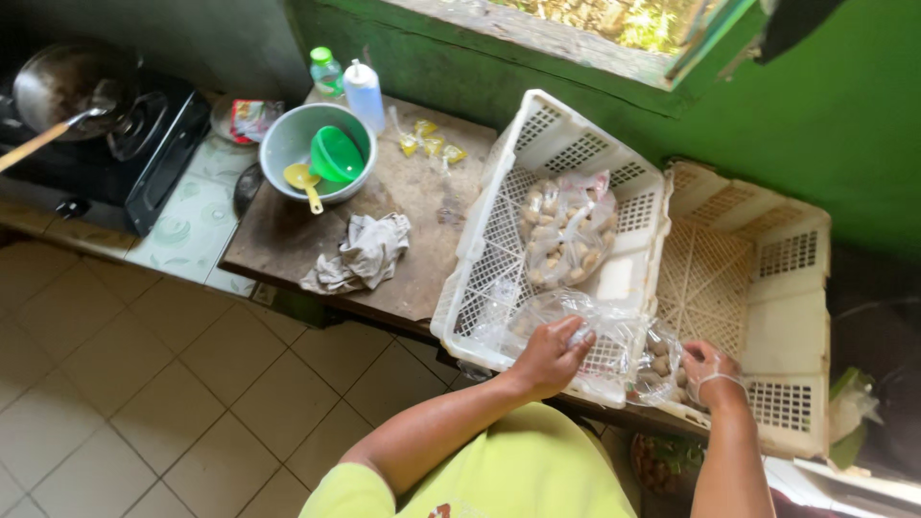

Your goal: The person holds open a plastic bag inside a white crate and repeatedly transfers round meatballs by hand from an adjacent crate into the bag. They occasionally reposition the crates, adjust the bag, and reach through a window opening before resuming filling the bag.

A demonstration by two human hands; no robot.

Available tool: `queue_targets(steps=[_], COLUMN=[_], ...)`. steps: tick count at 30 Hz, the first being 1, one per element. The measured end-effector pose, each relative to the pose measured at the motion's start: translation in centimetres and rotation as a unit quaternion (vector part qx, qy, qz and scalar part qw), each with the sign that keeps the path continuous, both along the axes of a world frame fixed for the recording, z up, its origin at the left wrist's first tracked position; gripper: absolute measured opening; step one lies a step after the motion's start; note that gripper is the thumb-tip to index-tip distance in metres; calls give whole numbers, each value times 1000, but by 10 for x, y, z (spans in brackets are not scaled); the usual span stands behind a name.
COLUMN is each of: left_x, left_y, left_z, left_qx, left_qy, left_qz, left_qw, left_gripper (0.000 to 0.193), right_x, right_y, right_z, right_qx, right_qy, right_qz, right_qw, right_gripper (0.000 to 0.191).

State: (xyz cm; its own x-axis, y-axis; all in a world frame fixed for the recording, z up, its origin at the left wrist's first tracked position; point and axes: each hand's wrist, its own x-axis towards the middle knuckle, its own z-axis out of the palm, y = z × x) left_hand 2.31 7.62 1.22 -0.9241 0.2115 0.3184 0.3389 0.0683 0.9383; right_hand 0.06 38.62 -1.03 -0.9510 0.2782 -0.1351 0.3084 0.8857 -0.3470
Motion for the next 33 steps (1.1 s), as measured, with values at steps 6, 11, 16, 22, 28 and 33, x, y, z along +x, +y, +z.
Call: queue_targets(steps=[6, 11, 16, 22, 28, 33], left_x=[0, 11, 17, 23, 18, 19], left_y=[19, 28, 34, 49, 51, 55], left_z=[-13, -25, -27, -29, -32, -25], left_qx=[23, 3, -80, -48, -47, -73], left_qy=[-37, -71, -57, -49, -55, -37], left_qz=[-13, -19, 71, 168, 236, 268], left_qw=[999, 997, 993, 983, 969, 960], left_gripper=[17, 20, 20, 18, 14, 13], right_x=[-7, -23, -34, -34, -34, -34], right_y=[37, 103, 151, 167, 162, 154], right_z=[-17, -20, -36, -74, -77, -91], right_qx=[-93, -103, 40, 142, 137, 3], right_qy=[91, -14, -309, -297, -184, -189], right_qz=[39, -160, -6, 243, 372, 350], right_qw=[991, 982, 950, 912, 899, 918], right_gripper=[24, 24, 51, 50, 31, 22])
